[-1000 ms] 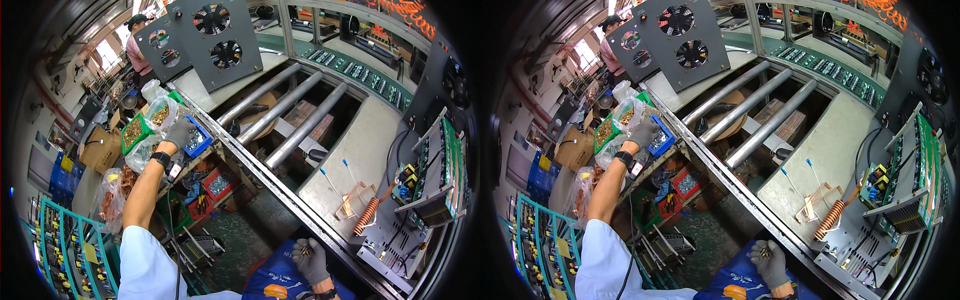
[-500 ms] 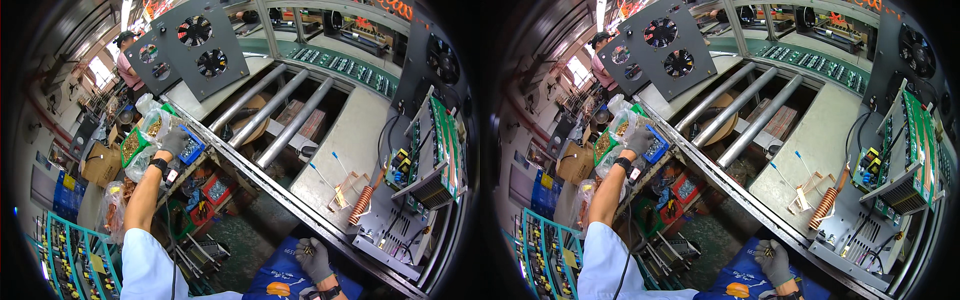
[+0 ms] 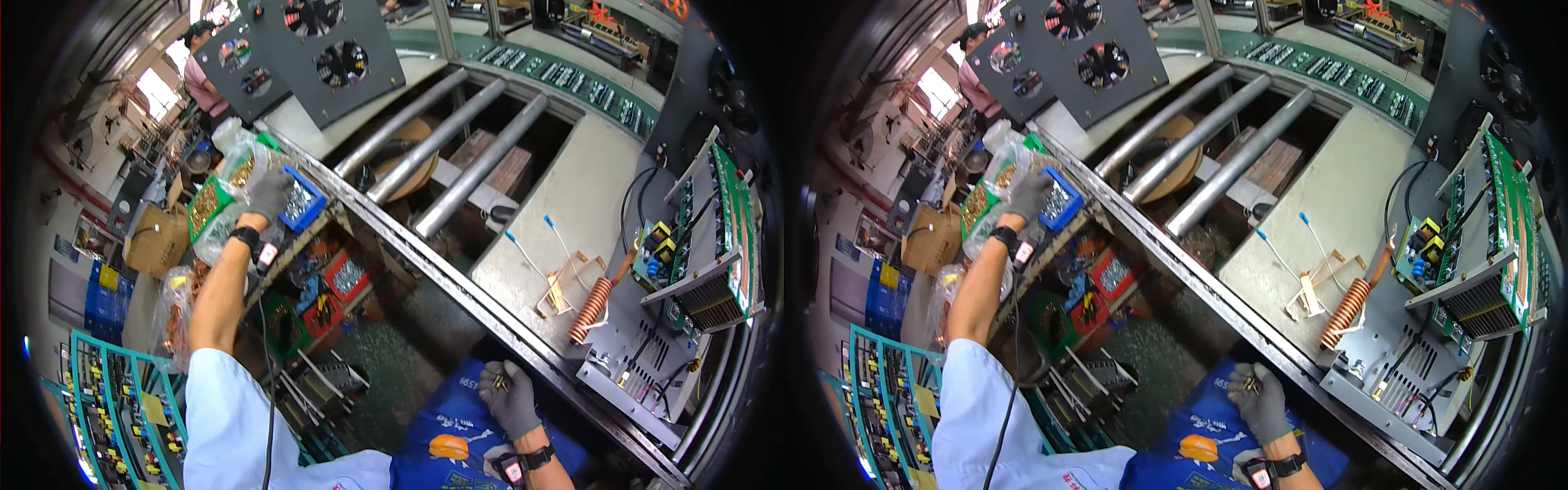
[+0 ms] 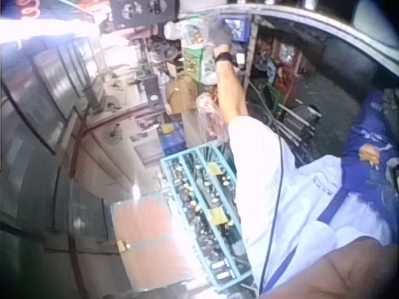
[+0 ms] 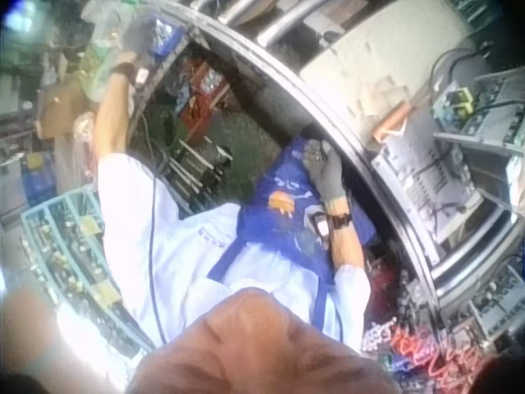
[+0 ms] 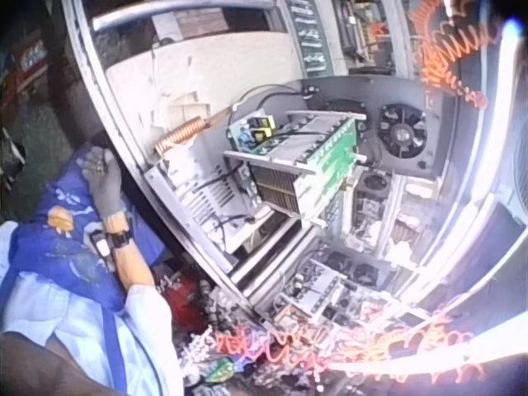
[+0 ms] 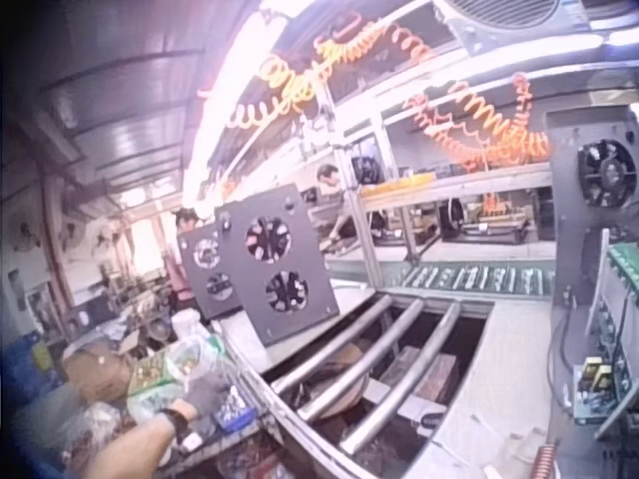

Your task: Assembling electronic components, including heat sinks and boards, into a metal chassis on a factory conveyor line.

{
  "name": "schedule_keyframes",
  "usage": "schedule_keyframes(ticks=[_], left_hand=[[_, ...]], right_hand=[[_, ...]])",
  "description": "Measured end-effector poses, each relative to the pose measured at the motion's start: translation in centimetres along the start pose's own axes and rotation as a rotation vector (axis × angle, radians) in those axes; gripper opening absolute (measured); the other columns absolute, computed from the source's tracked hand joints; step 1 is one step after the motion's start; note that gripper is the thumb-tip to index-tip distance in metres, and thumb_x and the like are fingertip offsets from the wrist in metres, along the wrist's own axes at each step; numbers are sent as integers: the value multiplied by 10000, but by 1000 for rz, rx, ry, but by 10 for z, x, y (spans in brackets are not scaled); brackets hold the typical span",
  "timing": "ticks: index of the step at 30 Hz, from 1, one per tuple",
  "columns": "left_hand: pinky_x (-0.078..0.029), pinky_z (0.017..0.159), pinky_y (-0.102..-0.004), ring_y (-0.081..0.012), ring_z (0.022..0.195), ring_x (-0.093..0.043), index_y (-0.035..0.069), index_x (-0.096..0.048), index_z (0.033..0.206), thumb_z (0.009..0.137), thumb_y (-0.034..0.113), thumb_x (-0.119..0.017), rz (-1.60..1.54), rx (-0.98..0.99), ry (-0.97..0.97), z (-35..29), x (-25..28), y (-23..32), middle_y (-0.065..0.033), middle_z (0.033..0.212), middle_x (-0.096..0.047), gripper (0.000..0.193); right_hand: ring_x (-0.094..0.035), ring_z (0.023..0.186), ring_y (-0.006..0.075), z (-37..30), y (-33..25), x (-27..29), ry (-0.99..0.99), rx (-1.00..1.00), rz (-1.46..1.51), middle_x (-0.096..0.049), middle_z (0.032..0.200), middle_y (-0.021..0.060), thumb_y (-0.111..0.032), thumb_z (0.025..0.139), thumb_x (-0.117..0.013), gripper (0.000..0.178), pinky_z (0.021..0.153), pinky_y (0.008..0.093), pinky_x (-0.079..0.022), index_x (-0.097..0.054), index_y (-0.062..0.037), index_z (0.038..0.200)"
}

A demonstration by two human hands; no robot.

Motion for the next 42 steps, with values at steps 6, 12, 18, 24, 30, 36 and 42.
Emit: schedule_keyframes(ticks=[6,12,18,24,30,36,42], left_hand=[[-508,782,-443,-364,910,-641,110,-672,947,853,192,-625,-69,85,50,-3,1,-5,-162,933,-673,133],[-510,764,-448,-370,882,-654,128,-680,964,867,216,-621,-87,168,93,-6,5,-5,-162,912,-683,143],[-513,795,-455,-379,909,-653,107,-684,916,855,188,-624,-120,237,23,-9,-1,-11,-185,934,-685,118],[-536,775,-391,-313,844,-690,78,-702,984,850,173,-677,-200,283,82,-12,19,-3,-173,898,-708,166],[-471,644,-235,-77,709,-571,-2,-671,968,889,106,-625,-1026,398,-155,-39,48,127,-15,793,-638,141],[-519,707,-283,-126,776,-665,2,-698,968,874,103,-663,-1109,98,-575,-140,39,348,-97,826,-699,142],[-518,643,-277,-131,694,-664,-3,-698,1051,888,44,-627,-1118,97,-534,-169,16,399,-135,822,-711,184]], right_hand=[[-596,705,191,4,0,-4,16,-24,-28,-618,853,110,-321,981,-500,341,606,284,-521,-589,8,995],[-635,729,219,16,6,-11,-48,-44,-16,-652,865,126,-305,995,-495,346,637,320,-536,-611,19,1032],[-646,740,242,24,16,-19,-41,-87,-32,-656,869,135,-312,983,-509,353,638,332,-533,-610,22,1040],[-632,735,247,23,15,-19,-69,-74,-10,-647,896,152,-302,984,-499,362,632,339,-524,-601,39,1051],[-632,839,243,25,16,-33,-175,-102,51,-640,1004,166,-348,987,-496,427,738,360,-533,-589,44,1128],[-614,1055,273,20,11,-74,-422,-57,116,-585,1212,194,-454,1021,-406,587,932,401,-519,-506,70,1268],[-616,1052,271,11,4,-55,-340,-56,179,-581,1218,198,-412,1056,-314,567,930,391,-537,-485,81,1277]])
Point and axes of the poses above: each hand's wrist, its own z-axis towards the middle knuckle, its own x-axis out of the back of the hand, y = z × x, the point moved 6 cm from there along z, towards the middle knuckle
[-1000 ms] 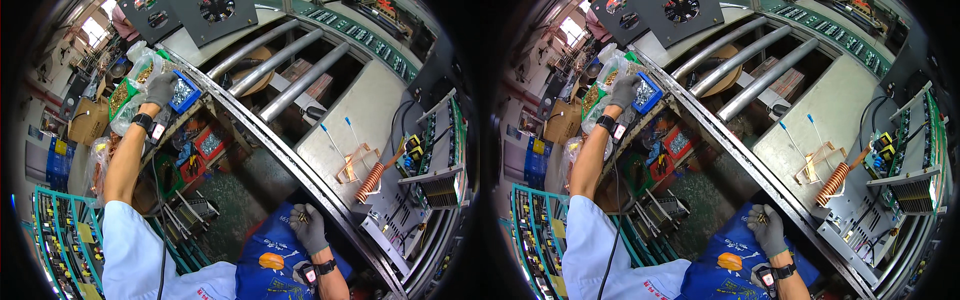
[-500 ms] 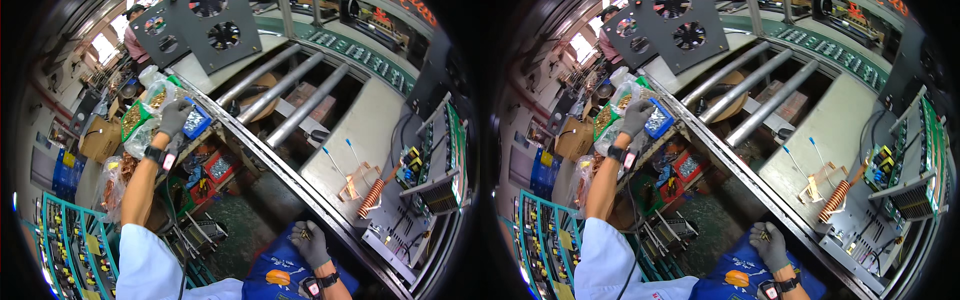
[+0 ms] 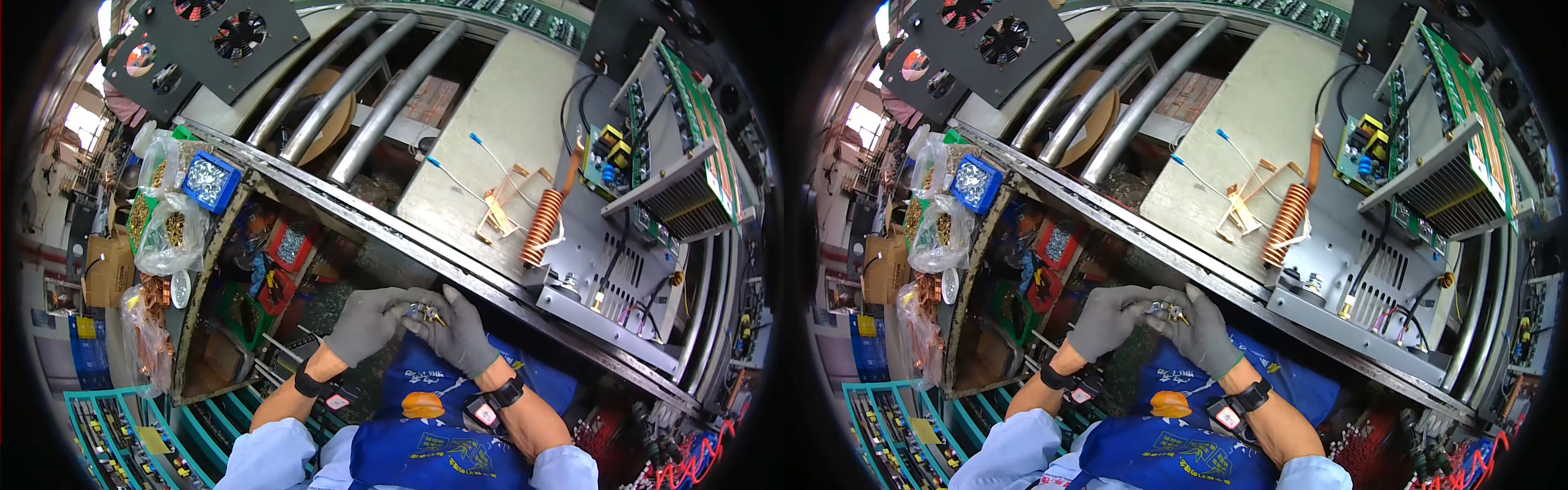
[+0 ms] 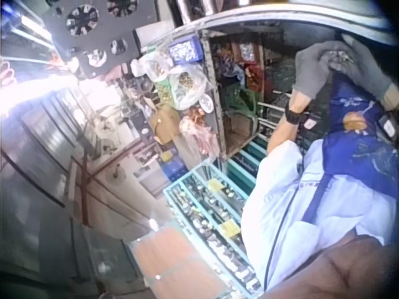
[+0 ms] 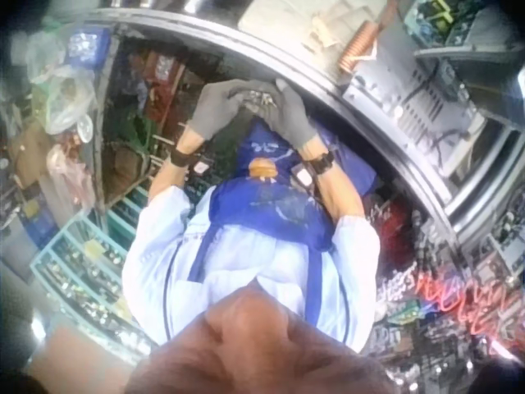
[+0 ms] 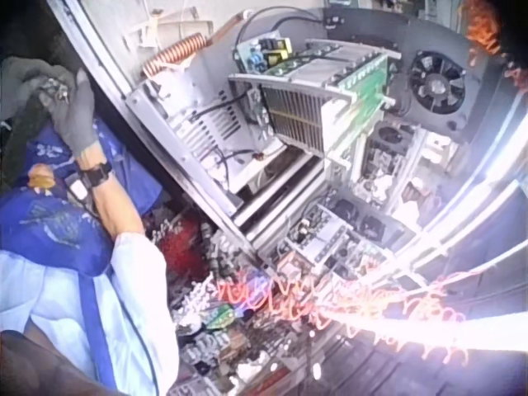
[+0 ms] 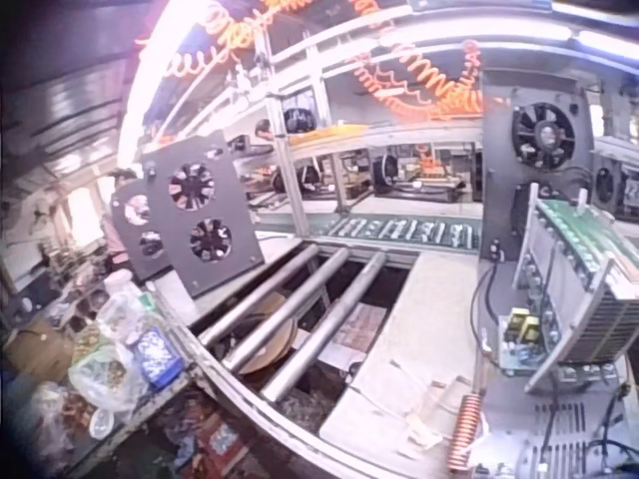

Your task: Assembling electronic components, including heat sinks and boards, into a metal chassis on a factory conveyor line.

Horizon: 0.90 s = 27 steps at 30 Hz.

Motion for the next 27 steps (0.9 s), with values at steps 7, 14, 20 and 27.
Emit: schedule_keyframes(ticks=[7,14,20,27], left_hand=[[-546,714,-333,-295,843,-712,57,-695,1103,887,43,-613,26,106,-74,-1,-15,-6,-189,922,-700,232],[-554,737,-331,-278,873,-716,45,-688,1102,881,37,-624,-3,26,-7,-4,-13,6,-175,988,-705,230],[-545,770,-348,-292,884,-701,24,-690,1068,862,83,-679,236,-36,287,1,55,-22,-171,984,-704,214],[-514,829,-401,-335,932,-654,36,-702,999,840,125,-678,793,-37,704,16,258,-59,-164,982,-685,184]], right_hand=[[-628,1028,293,-8,0,16,-4,-16,83,-597,1182,192,-424,1057,-295,588,907,369,-547,-479,85,1288],[-614,1080,321,-6,2,17,-62,-47,77,-567,1230,233,-458,1035,-328,633,957,391,-518,-446,92,1325],[-563,1187,336,-10,1,16,36,-53,44,-511,1316,257,-460,1024,-371,651,1013,397,-484,-417,97,1358],[-533,1223,372,-12,1,6,28,-16,-19,-483,1351,278,-484,994,-453,697,1034,430,-468,-415,110,1357]])
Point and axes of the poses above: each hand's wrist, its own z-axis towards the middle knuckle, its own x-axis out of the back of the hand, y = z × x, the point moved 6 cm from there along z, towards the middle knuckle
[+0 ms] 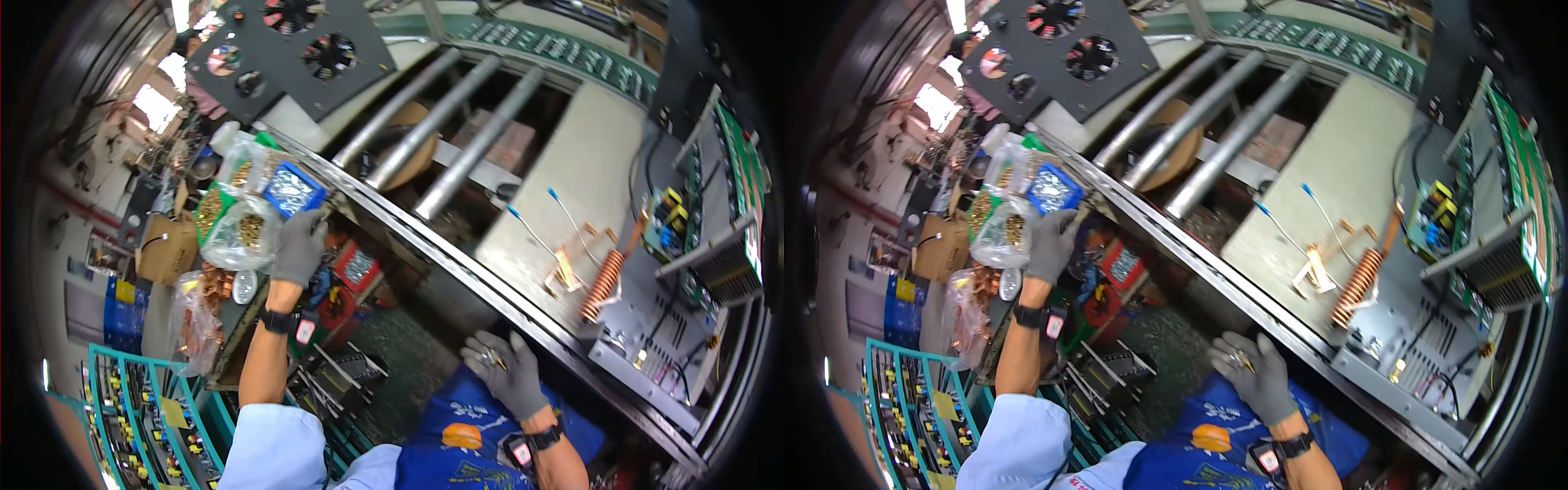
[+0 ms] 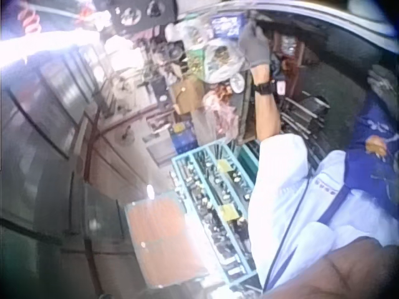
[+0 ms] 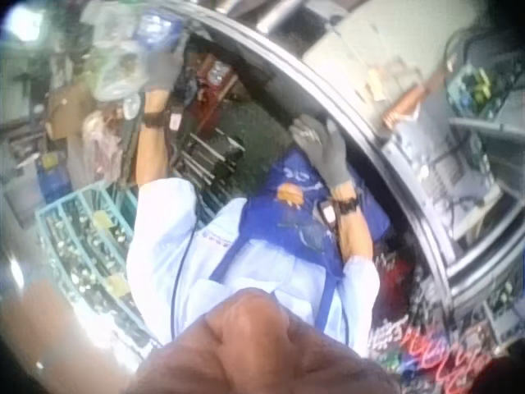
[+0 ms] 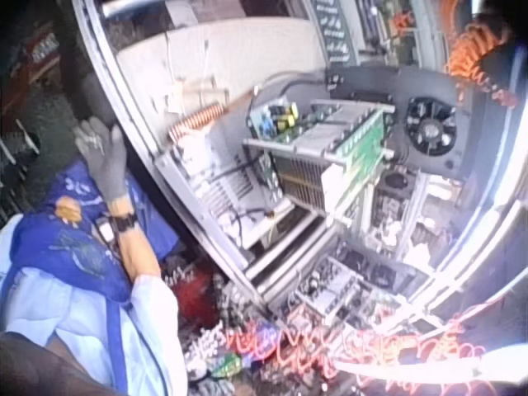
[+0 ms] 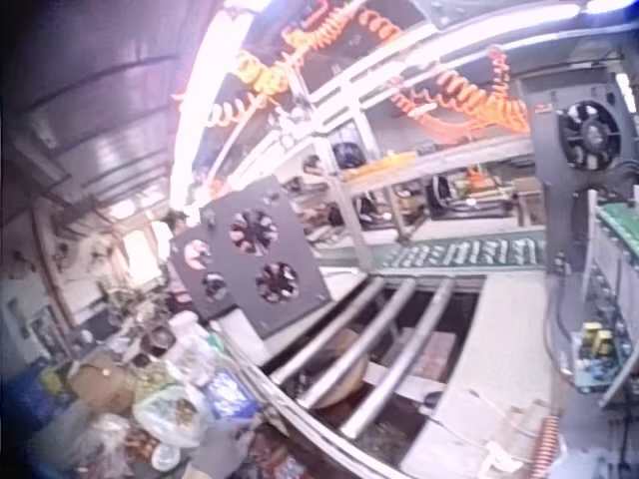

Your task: Assembling electronic components, including heat sinks and boards, into a metal chassis on a factory conveyor line.

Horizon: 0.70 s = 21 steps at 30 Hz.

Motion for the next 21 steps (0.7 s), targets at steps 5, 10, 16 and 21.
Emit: schedule_keyframes(ticks=[5,10,16,21], left_hand=[[-505,865,-418,-346,970,-633,74,-718,1017,799,160,-698,269,32,8,61,22,-77,-159,974,-676,235],[-505,862,-422,-360,968,-629,87,-725,1028,781,233,-728,149,3,-206,74,-10,-87,-164,978,-672,287],[-509,826,-406,-339,921,-645,54,-723,1020,783,274,-757,280,19,-147,80,-20,-83,-165,964,-679,325],[-515,826,-393,-330,921,-658,52,-728,993,796,291,-748,109,76,-151,81,-17,-88,-169,983,-692,310]], right_hand=[[-599,1104,374,2,3,8,59,-6,30,-561,1189,258,-455,1017,-407,625,943,430,-542,-476,119,1256],[-601,1090,386,-1,2,12,58,0,63,-568,1160,252,-429,1026,-391,595,938,445,-544,-500,121,1224],[-617,1060,392,-8,1,20,130,12,25,-600,1112,248,-402,1017,-410,557,919,443,-553,-530,114,1193],[-628,1051,376,-12,0,21,118,30,23,-616,1110,242,-388,1006,-435,525,911,431,-557,-562,99,1157]])
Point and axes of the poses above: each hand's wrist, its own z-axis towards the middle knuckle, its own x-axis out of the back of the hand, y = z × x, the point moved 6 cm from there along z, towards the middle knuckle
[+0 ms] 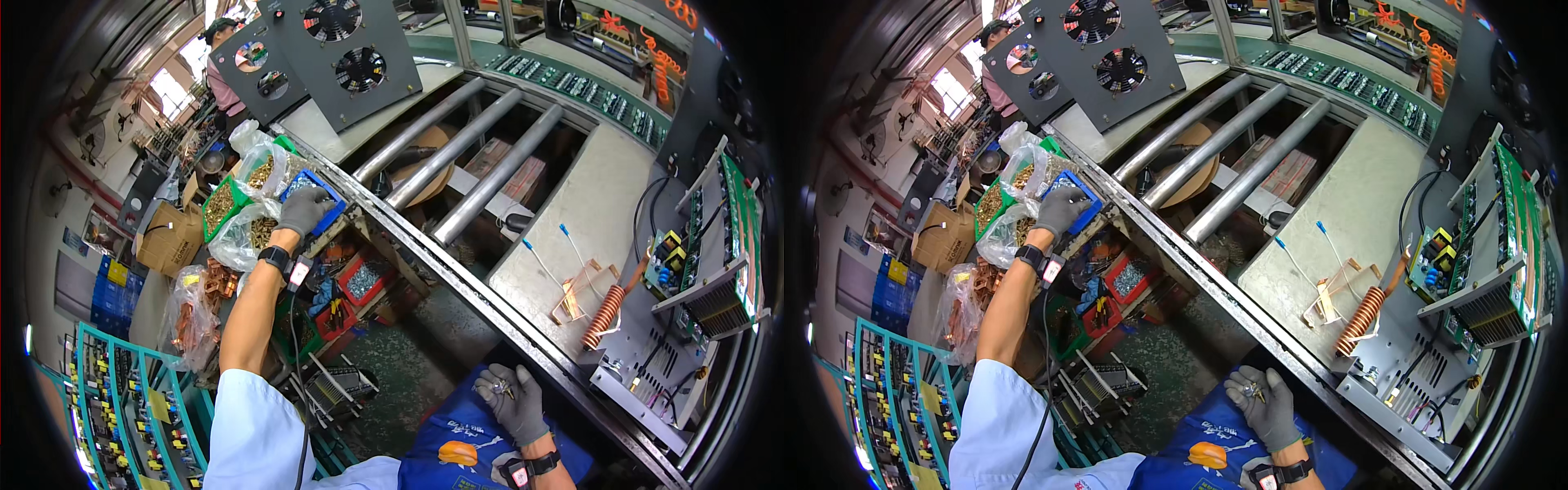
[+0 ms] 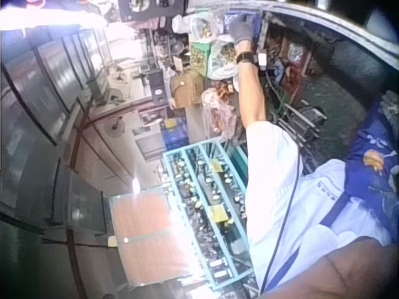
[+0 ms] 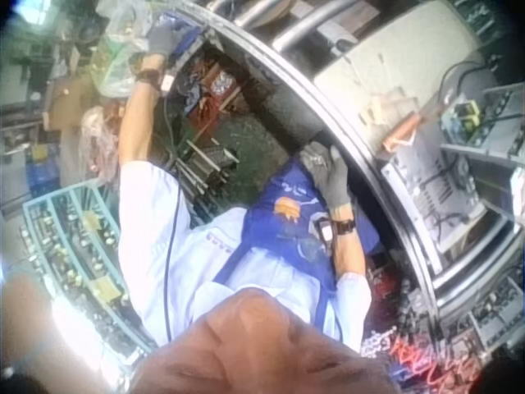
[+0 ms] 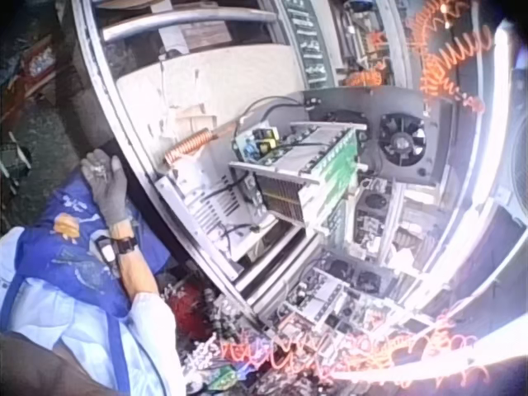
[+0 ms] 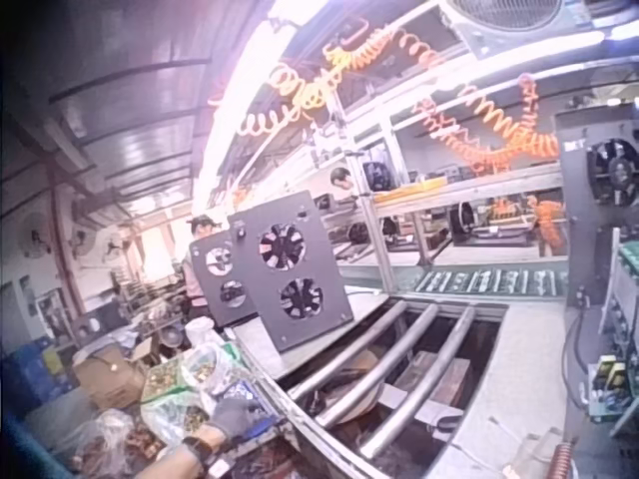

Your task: Assembling electronic components, including heat sinks and boards, into a metal chassis on a factory conveyor line.

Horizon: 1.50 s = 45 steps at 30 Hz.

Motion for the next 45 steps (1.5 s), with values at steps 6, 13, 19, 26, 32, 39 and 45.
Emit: schedule_keyframes(ticks=[6,13,19,26,32,39,45], left_hand=[[-501,866,-415,-344,966,-650,87,-725,1014,850,310,-670,19,23,-53,8,-5,-10,-163,1030,-691,282],[-505,855,-429,-343,973,-645,127,-729,993,871,260,-615,208,-46,73,27,-3,-44,-158,1009,-689,213],[-508,798,-448,-376,892,-646,79,-707,951,905,225,-589,143,8,342,6,37,-14,-178,931,-682,193],[-504,739,-395,-291,810,-616,66,-683,877,837,197,-672,-494,-340,-242,-166,-38,191,-122,835,-636,137],[-496,676,-365,-226,755,-589,142,-682,909,818,213,-687,-513,-621,-255,-265,-63,305,-44,770,-566,115],[-514,768,-399,-317,891,-630,70,-681,1025,840,200,-701,-336,-235,-48,-211,-25,184,-127,953,-656,228],[-528,813,-370,-315,911,-687,35,-711,1001,877,191,-652,-291,204,55,-176,12,23,-174,969,-704,208]], right_hand=[[-631,1045,371,-6,1,0,4,10,1,-619,1107,242,-361,1003,-448,499,922,432,-551,-561,100,1160],[-638,1029,377,-12,-6,10,-7,46,38,-626,1094,241,-351,1003,-450,491,922,437,-552,-557,101,1163],[-643,1003,370,-9,-5,21,3,46,41,-625,1077,240,-343,1002,-454,482,895,435,-560,-556,104,1149],[-646,937,330,8,18,11,34,-47,-53,-630,1030,215,-364,1002,-444,480,834,410,-567,-573,84,1116],[-647,858,302,11,17,4,-58,-44,-139,-640,965,208,-353,1016,-419,481,796,396,-572,-579,95,1093],[-632,765,275,3,15,21,128,-83,-119,-643,956,211,-357,1013,-428,471,640,334,-534,-586,82,1069],[-627,742,264,0,14,31,153,-79,-132,-647,934,201,-378,1005,-451,472,634,328,-532,-591,70,1057]])
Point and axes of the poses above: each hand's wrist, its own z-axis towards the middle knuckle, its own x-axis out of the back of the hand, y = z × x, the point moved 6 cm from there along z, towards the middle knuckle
